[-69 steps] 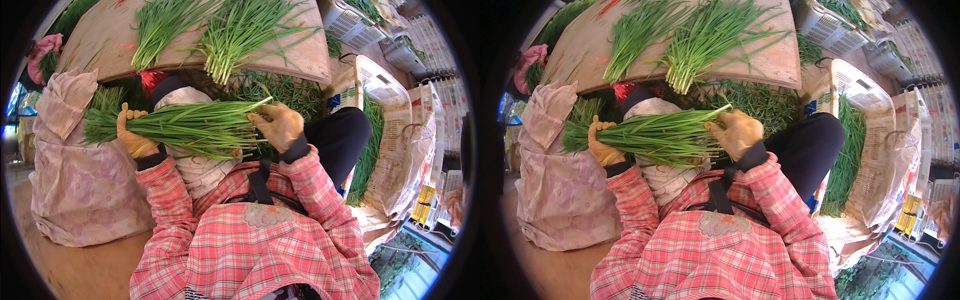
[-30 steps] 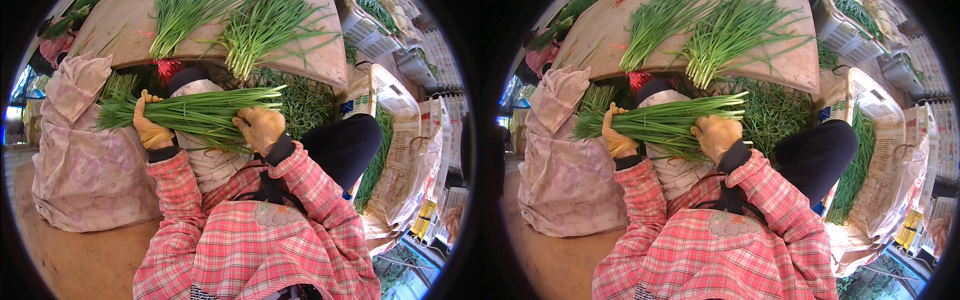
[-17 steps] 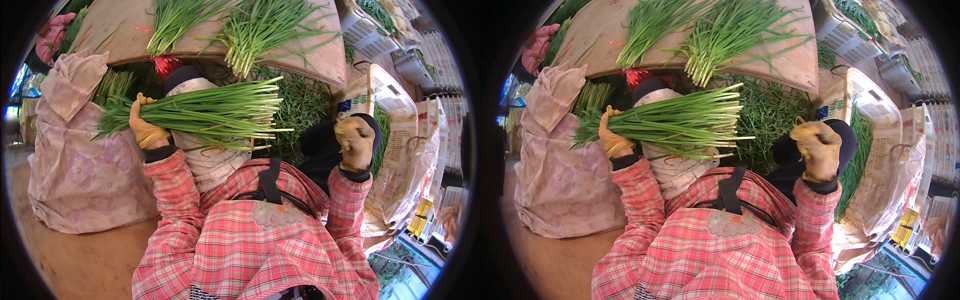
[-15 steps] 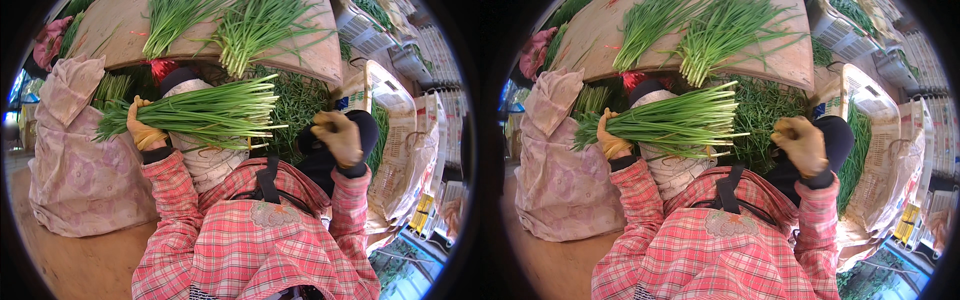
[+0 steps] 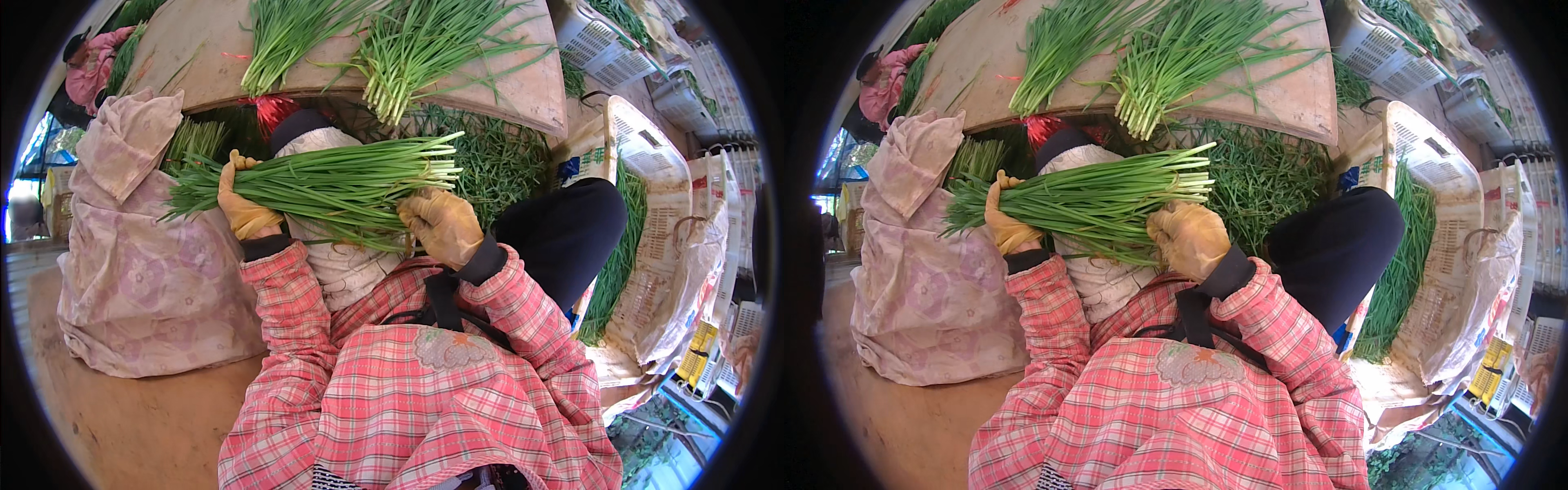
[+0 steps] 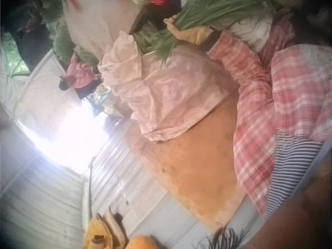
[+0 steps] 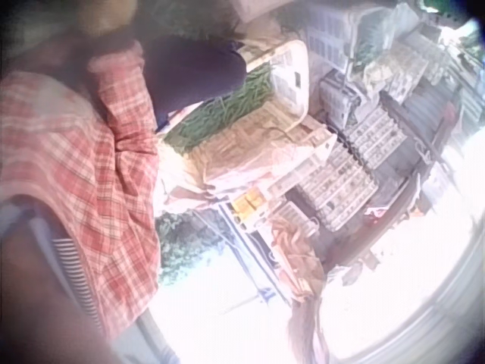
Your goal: The person sorts and bundles green onions by hand, removing loose leaves and aligning the stalks.
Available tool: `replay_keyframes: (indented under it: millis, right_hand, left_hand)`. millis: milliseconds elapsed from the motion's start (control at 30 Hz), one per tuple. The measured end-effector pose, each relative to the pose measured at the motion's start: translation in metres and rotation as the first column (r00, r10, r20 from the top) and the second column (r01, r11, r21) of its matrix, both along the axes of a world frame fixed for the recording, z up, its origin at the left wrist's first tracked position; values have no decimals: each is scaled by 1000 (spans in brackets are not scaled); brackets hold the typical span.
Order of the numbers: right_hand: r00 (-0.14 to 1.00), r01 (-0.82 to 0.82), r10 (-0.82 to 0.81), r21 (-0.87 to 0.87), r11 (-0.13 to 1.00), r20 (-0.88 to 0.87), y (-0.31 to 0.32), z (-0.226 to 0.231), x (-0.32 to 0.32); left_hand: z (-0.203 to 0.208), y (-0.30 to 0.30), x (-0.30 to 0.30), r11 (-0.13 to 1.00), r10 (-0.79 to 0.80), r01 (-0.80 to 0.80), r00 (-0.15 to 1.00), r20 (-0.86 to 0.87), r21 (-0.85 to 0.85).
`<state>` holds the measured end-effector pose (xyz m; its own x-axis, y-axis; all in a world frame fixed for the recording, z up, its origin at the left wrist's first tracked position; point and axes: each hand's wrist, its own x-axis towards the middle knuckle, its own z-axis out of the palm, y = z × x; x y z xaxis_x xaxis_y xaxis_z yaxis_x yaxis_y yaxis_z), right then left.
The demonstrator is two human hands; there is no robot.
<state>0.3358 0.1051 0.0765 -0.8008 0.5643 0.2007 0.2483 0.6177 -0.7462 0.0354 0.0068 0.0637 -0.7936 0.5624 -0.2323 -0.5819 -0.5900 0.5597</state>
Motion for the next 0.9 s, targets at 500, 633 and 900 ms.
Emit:
replay_keyframes:
  millis: [500,633,900]
  right_hand:
    - [888,319,-233,166,933,-397,15,18,-19]
    - [859,286,-367,-261,922,-356,17,40,9]
    - [414,631,-831,-540,557,-372,49,35,71]
  left_hand:
    - [5,-2,2,1000,-7,7,1000,-23,4]
    - [-7,-3,-6,999,3,-3,1000,-5,-51]
    - [-19,-8,-17,991,36,-33,999,24,-131]
